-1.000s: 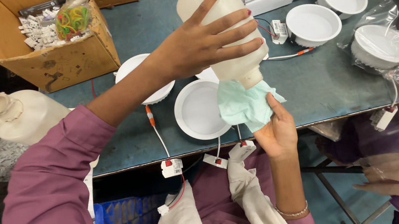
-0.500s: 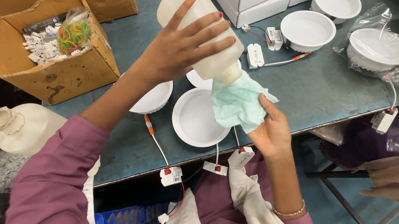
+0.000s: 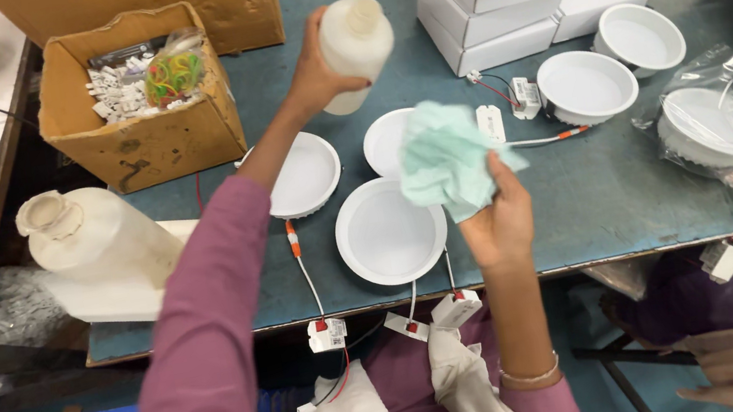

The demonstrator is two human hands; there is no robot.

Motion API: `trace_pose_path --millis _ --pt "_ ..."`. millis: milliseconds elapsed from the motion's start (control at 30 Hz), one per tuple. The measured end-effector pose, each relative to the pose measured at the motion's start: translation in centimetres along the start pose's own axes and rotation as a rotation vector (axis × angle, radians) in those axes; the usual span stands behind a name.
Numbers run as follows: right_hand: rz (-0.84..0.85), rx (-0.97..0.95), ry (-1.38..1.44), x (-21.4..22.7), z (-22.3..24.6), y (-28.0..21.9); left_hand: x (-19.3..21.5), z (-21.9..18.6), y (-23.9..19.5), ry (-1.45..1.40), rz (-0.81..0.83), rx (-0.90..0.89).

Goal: The person assembles white LED light fixtures by attaching small white labels to the back of each unit and connecting power adapters. They then wipe the surface of the lights with a cloth and place the finished units into a blue crate.

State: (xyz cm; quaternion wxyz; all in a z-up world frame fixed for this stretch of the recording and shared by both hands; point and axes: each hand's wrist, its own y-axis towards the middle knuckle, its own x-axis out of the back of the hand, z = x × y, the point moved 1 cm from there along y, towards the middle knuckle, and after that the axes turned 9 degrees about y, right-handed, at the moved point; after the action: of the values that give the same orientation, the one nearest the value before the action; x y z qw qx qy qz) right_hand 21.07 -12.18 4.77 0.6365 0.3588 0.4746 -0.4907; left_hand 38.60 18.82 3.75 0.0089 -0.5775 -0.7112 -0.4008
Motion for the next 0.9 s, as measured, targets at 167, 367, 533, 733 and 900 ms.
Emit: trace_pose_path --millis 167,367,533,733,900 --pt "-0.089 0.337 -1.164 0.1 -3.9 -2.2 -0.3 6.9 0.3 -0.255 -0.087 0.254" --pt "0.638 0.291 -2.159 0.5 -6.8 -5.0 1.9 2.5 -4.0 0.291 -0.354 0.014" --pt "0.53 0.335 -2.06 0.1 -5.2 -6.0 0.7 -8.6 -18.8 0.146 -0.105 0.449" --pt "0.493 0.403 -2.052 0.9 -5.6 -6.6 -4.2 -12.1 -23.9 -1.06 0.082 0.786" --pt "0.58 0.221 -1.972 1.4 -5.3 -8.5 -6.0 -11.2 -23.3 -1.341 -0.006 0.861"
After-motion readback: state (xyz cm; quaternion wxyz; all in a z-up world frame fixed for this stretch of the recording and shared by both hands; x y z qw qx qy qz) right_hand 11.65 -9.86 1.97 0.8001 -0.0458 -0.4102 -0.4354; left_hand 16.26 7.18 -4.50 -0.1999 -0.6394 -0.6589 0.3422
